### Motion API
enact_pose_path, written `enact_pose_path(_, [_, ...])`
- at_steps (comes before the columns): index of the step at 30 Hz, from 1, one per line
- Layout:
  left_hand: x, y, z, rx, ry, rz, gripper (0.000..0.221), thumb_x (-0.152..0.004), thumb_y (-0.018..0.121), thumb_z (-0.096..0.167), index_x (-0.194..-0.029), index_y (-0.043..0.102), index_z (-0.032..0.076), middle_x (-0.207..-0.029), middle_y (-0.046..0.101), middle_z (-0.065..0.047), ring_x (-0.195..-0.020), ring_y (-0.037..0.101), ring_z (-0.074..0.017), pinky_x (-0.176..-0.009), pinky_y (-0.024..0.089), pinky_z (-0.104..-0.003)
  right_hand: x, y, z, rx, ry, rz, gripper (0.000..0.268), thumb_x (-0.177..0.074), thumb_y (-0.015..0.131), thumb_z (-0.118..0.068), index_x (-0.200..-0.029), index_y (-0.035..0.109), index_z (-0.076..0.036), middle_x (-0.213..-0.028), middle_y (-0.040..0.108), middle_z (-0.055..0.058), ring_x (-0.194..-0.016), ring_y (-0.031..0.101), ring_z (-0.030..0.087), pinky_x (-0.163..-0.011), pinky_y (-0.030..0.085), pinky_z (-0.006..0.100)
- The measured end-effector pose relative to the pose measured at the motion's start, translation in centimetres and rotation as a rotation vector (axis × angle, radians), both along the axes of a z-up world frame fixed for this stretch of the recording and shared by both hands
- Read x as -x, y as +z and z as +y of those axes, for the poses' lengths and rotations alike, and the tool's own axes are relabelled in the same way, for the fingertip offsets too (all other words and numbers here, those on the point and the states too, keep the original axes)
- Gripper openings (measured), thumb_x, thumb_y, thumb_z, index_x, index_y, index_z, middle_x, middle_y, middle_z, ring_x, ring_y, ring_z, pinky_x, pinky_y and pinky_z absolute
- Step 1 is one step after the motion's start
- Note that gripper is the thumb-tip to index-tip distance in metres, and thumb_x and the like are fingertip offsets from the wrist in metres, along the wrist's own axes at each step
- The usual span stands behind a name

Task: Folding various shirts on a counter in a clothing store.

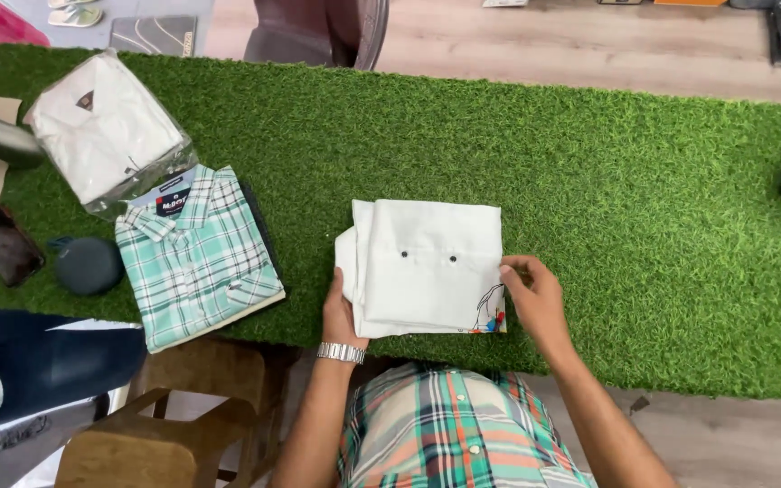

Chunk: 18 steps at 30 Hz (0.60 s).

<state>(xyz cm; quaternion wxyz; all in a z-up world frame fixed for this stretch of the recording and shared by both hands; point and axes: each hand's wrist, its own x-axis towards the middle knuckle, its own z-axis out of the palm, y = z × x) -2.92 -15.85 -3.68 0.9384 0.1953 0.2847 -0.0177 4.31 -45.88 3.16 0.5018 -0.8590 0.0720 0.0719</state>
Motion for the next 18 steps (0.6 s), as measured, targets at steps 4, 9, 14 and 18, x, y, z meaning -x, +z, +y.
enact_pose_path(4, [-0.4,-0.4,-0.1,-0.127,-0.121,0.049,0.062,-0.1,0.056,0.04,-0.146,0.049,-0.001,-0.137,0.063,-0.02,-0.123,0.063,-0.033,-0.103,0.052,-0.047,0.8,3.8,6.6,-0.126,0.112,0.122,0.041,-0.096,0.062,-0.034,-0.122,0.069,-0.003,-0.114,0.075,0.015,-0.105,0.071,0.024,-0.085,0.057,0.039])
enact_pose_path(9, [-1.0,0.4,-1.7,0.04,-0.22,-0.083,0.061,-0.103,0.054,0.041,-0.147,0.047,0.0,-0.136,0.063,-0.018,-0.122,0.062,-0.0318,-0.104,0.051,-0.048,0.7,7.7,13.2,0.29,0.257,0.083,0.073,-0.084,0.08,-0.049,-0.135,0.059,-0.002,-0.114,0.07,0.026,-0.101,0.068,0.035,-0.086,0.054,0.044])
enact_pose_path(14, [-1.6,1.4,-2.0,0.037,-0.196,-0.059,0.063,-0.102,0.054,0.041,-0.149,0.046,0.0,-0.138,0.062,-0.018,-0.125,0.061,-0.0334,-0.106,0.05,-0.05,-0.2,4.6,9.7,0.079,0.154,0.181,0.046,-0.092,0.064,-0.027,-0.133,0.069,-0.006,-0.091,0.076,0.022,-0.073,0.069,0.029,-0.068,0.054,0.044])
enact_pose_path(18, [-1.1,1.1,-0.5,0.019,-0.135,-0.043,0.067,-0.1,0.055,0.043,-0.148,0.045,-0.001,-0.142,0.06,-0.021,-0.128,0.059,-0.0371,-0.107,0.049,-0.054,-0.1,3.4,1.9,-0.343,-0.066,0.098,0.03,-0.094,0.062,-0.013,-0.115,0.073,0.005,-0.091,0.074,0.014,-0.076,0.067,0.018,-0.07,0.054,0.035])
